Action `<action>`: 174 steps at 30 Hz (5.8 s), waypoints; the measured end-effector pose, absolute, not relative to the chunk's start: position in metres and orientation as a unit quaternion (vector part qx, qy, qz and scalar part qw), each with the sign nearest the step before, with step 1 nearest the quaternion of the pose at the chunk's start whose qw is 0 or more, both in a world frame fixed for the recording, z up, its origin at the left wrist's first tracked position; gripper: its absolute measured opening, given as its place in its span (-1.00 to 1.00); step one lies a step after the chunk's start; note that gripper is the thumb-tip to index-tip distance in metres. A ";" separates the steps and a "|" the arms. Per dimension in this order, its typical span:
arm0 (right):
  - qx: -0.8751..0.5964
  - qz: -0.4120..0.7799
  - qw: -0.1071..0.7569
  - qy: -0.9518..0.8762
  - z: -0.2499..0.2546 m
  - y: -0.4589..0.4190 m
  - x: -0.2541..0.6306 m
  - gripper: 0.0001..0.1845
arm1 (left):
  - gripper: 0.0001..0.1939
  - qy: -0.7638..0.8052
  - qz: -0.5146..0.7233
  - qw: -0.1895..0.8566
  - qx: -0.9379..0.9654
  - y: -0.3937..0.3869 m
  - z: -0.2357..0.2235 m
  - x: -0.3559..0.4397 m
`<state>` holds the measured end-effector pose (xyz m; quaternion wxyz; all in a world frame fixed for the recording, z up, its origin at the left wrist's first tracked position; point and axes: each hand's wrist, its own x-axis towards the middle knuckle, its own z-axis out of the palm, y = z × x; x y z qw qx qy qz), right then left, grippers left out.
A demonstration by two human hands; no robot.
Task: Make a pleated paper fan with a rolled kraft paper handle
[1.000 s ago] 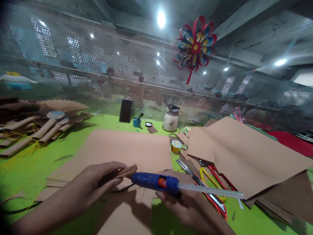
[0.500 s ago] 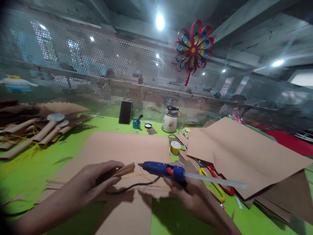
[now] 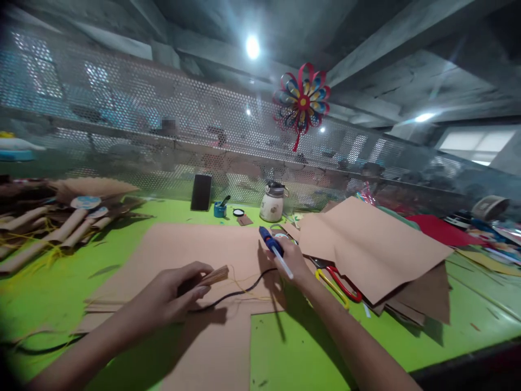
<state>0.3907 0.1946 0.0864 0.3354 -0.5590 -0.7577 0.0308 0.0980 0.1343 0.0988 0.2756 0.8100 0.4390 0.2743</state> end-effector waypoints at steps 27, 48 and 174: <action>-0.435 0.055 0.458 -0.774 0.070 0.214 0.318 -0.84 | -0.73 0.418 0.257 0.290 0.822 0.131 0.100 0.103; -0.309 0.211 0.390 -0.842 0.109 0.147 0.322 -0.86 | -0.70 0.420 0.287 0.341 0.791 0.136 0.094 0.102; -0.159 0.045 0.612 -0.773 0.128 0.088 0.319 -0.88 | -0.64 0.471 0.180 0.152 0.850 0.138 0.079 0.112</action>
